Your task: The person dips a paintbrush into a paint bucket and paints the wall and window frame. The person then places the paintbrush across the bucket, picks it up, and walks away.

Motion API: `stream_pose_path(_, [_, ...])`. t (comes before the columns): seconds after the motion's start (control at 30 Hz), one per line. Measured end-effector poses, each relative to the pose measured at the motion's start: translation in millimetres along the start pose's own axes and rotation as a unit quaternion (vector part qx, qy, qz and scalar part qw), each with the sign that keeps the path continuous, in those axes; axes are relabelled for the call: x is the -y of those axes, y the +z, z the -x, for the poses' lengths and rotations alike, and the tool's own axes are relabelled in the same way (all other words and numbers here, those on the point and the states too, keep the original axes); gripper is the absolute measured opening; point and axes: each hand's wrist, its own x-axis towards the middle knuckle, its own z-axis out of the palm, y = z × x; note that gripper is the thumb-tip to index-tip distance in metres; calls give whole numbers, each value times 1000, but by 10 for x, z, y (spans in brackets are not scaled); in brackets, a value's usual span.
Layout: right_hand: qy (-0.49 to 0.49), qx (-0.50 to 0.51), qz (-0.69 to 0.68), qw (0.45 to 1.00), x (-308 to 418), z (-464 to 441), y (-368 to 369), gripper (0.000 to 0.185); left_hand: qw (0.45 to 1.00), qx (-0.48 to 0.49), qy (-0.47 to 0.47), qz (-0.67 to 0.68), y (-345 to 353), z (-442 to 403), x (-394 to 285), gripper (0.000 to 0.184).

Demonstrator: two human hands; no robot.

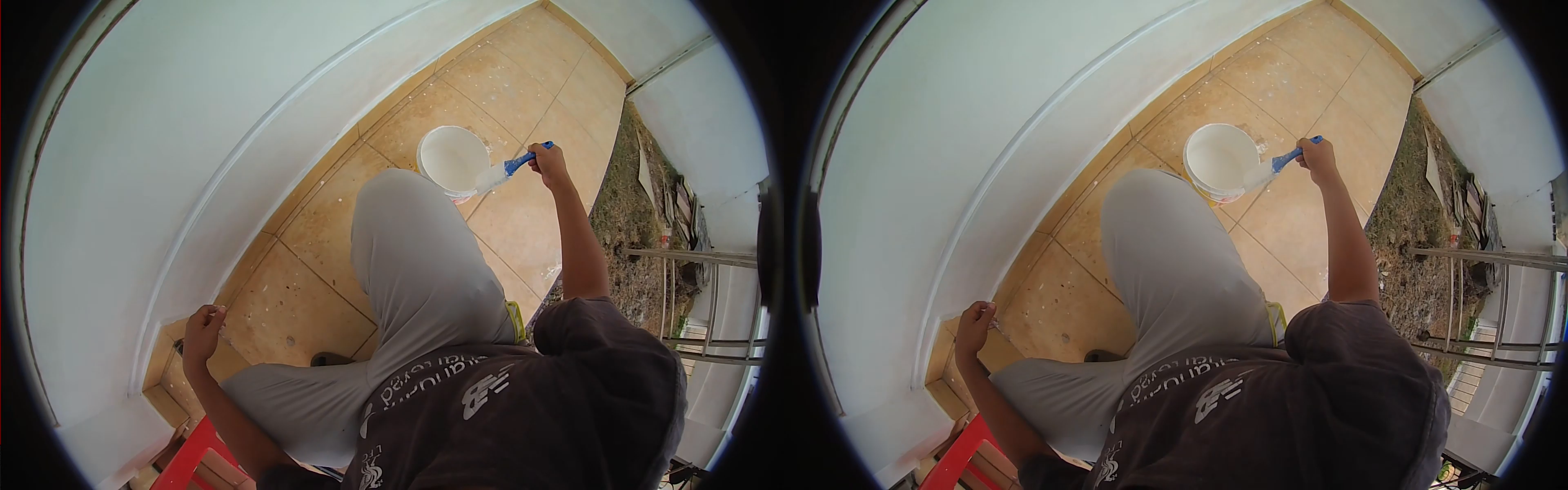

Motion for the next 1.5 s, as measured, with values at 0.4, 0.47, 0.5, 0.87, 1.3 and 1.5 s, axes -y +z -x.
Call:
stream_pose_path(0.4, [222,91,-405,882,-1033,-60,-34,13,1000,-14,-5,-22,-29,83,-68,37])
stream_pose_path(0.47, [229,79,-414,877,-1193,-31,46,15,1000,-10,-8,-16,-23,71,-34,37])
stream_pose_path(0.5, [233,72,-419,875,-1245,-16,68,16,1000,-8,-9,-13,-23,70,-14,37])
stream_pose_path(0.87, [196,55,-403,892,-1142,-97,-1,17,999,-28,-14,-17,-30,202,-35,37])
stream_pose_path(1.3, [-24,40,-33,998,-213,-41,-239,17,1000,-20,-13,-9,-29,204,16,36])
stream_pose_path(1.5, [114,43,-285,951,-568,-170,-246,18,1000,-24,-3,-6,-12,181,12,37])
